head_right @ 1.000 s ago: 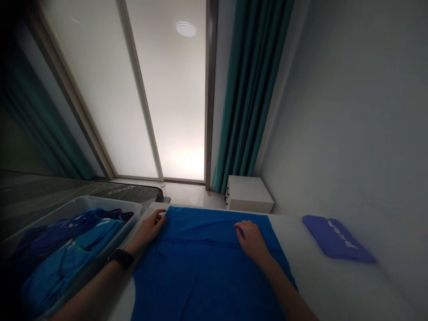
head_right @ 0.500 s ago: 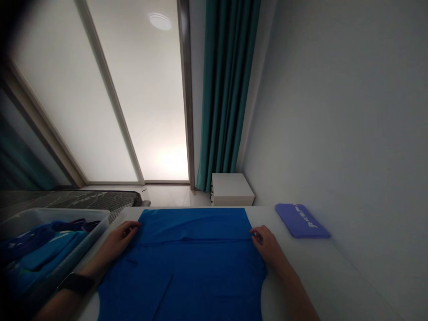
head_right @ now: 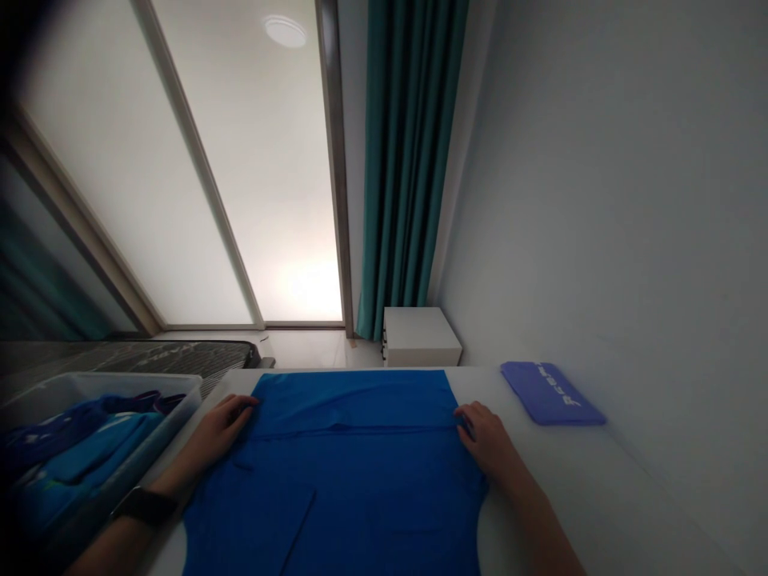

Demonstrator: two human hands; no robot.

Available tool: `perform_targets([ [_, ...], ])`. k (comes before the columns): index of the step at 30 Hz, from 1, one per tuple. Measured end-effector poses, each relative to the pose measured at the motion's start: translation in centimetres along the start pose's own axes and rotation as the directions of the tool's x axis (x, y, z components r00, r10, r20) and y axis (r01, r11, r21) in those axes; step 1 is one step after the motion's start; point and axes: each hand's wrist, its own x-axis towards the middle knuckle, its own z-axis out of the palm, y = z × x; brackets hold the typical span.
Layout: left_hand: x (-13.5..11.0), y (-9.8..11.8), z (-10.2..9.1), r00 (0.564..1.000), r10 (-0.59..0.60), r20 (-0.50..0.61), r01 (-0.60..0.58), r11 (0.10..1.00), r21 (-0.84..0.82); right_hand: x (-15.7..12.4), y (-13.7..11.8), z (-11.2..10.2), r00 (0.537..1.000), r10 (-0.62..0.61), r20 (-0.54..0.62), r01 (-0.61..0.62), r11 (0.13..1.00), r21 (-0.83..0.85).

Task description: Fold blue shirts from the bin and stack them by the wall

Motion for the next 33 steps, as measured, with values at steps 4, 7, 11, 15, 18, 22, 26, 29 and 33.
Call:
perform_targets([
  [4, 0.0, 0.0, 0.0, 1.0, -0.001, 0.005, 0.001, 1.0, -0.002, 0.1, -0.1, 0.3, 1.0, 0.016, -0.006, -0.016, 0.998, -0.055],
  [7, -0.1, 0.0, -0.1, 1.0, -0.001, 0.025, 0.001, 1.0, -0.01, 0.1, -0.2, 0.4, 1.0, 0.013, -0.026, -0.015, 0.996, -0.084],
  [11, 0.0, -0.3, 0.0, 1.0, -0.001, 0.029, 0.002, 0.999, -0.033, 0.1, -0.3, 0.5, 0.997, 0.011, -0.072, -0.018, 0.996, -0.087],
  [15, 0.1, -0.7, 0.2, 1.0, -0.003, 0.005, 0.003, 1.0, -0.019, 0.0, -0.1, 0.5, 0.994, 0.034, -0.105, -0.043, 0.996, -0.079],
  [18, 0.0, -0.9, 0.3, 1.0, -0.005, -0.026, 0.005, 1.0, 0.009, -0.1, 0.2, 0.5, 0.991, 0.047, -0.126, -0.057, 0.996, -0.075],
  [22, -0.1, -1.0, 0.3, 0.999, -0.007, -0.035, 0.009, 0.999, 0.039, -0.2, 0.6, 0.4, 0.995, 0.02, -0.093, -0.027, 0.997, -0.071],
  [26, -0.2, -1.1, 0.4, 0.999, -0.021, -0.047, 0.024, 0.997, 0.069, -0.1, 0.9, 0.2, 0.998, 0.008, -0.064, -0.011, 0.999, -0.049],
  [29, -0.3, -1.2, 0.4, 0.994, -0.086, -0.071, 0.092, 0.991, 0.095, -0.1, 1.0, 0.1, 0.998, 0.012, -0.068, -0.014, 0.999, -0.032],
  [33, -0.6, -1.3, 0.3, 0.995, -0.088, -0.044, 0.092, 0.989, 0.115, -0.1, 0.8, 0.1, 0.998, 0.018, -0.059, -0.021, 0.998, -0.055],
])
